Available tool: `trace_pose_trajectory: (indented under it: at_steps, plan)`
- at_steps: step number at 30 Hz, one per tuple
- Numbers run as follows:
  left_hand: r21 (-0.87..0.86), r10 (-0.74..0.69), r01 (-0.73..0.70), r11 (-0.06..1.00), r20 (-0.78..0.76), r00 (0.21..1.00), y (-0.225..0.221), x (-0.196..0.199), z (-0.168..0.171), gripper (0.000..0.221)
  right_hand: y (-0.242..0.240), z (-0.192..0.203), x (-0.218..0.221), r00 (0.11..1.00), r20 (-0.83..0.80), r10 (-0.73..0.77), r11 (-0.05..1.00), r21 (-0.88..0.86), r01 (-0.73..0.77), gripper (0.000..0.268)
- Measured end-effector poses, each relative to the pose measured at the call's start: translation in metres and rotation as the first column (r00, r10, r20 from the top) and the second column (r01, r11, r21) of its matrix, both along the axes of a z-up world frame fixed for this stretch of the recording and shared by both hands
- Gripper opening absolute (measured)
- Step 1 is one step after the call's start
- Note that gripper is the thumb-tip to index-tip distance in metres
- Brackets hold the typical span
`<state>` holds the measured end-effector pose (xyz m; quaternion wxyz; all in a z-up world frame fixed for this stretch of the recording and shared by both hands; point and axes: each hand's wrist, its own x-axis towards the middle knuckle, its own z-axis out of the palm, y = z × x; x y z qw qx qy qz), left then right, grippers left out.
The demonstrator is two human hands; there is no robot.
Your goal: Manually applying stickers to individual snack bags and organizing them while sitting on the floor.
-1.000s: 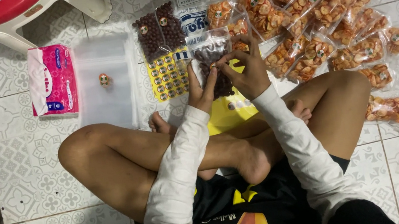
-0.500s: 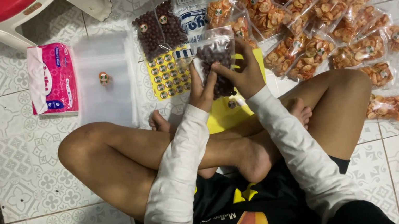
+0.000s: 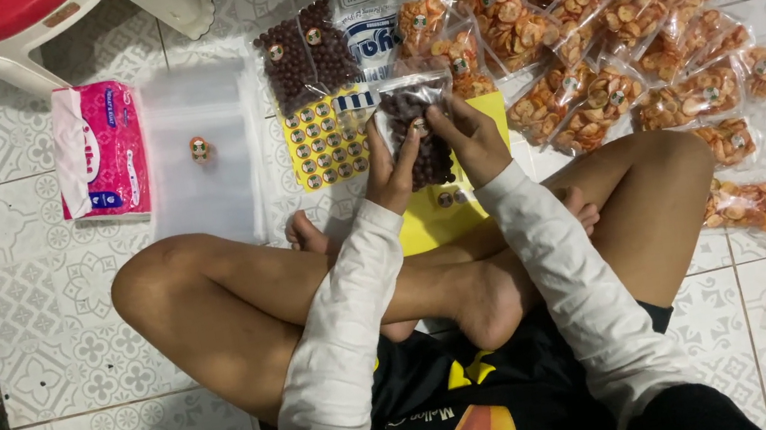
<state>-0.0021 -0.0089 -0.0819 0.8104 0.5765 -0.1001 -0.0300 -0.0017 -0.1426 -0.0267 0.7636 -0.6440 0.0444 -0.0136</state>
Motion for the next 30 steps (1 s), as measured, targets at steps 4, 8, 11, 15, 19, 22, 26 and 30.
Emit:
trace_pose_trajectory:
  at_steps: [4,8,11,15,19,22,26,30]
  plan:
    - [-0.043,0.031,-0.032,0.999,-0.034,0.999,0.004,-0.005,0.026,0.062,-0.003,-0.009,-0.004,0.999,0.045,0.008,1.0,-0.011,-0.008,0.047]
    - [0.123,0.085,-0.075,0.99,-0.078,0.993,0.004,-0.004,0.027,0.067,0.006,-0.001,-0.007,0.993,0.114,0.02,0.999,-0.035,-0.016,0.05]
    - [0.212,0.132,-0.1,0.972,-0.141,0.981,0.005,-0.006,0.031,0.065,0.005,-0.001,-0.009,0.995,0.08,0.057,0.998,-0.015,-0.056,0.047]
    - [0.334,0.147,-0.027,0.942,-0.338,0.93,0.006,-0.006,0.066,0.103,0.002,0.004,-0.009,0.996,0.042,0.08,0.997,-0.006,-0.08,0.045]
    - [0.353,0.131,-0.001,0.936,-0.345,0.929,0.0,-0.011,0.095,0.095,0.005,-0.003,-0.006,1.0,0.011,0.016,0.998,-0.063,-0.016,0.045]
    - [0.359,0.108,0.015,0.933,-0.32,0.941,-0.003,-0.013,0.09,0.099,0.01,-0.006,-0.003,0.996,0.066,-0.052,0.995,-0.077,0.057,0.034]
    - [0.319,0.118,-0.044,0.947,-0.219,0.969,0.005,-0.009,0.043,0.086,0.018,0.003,-0.006,0.994,-0.034,-0.109,0.994,-0.032,0.108,0.033]
    - [0.316,0.24,-0.121,0.941,-0.368,0.899,0.007,-0.006,0.047,0.094,0.019,0.004,-0.015,0.994,-0.105,-0.02,0.997,-0.077,0.011,0.051]
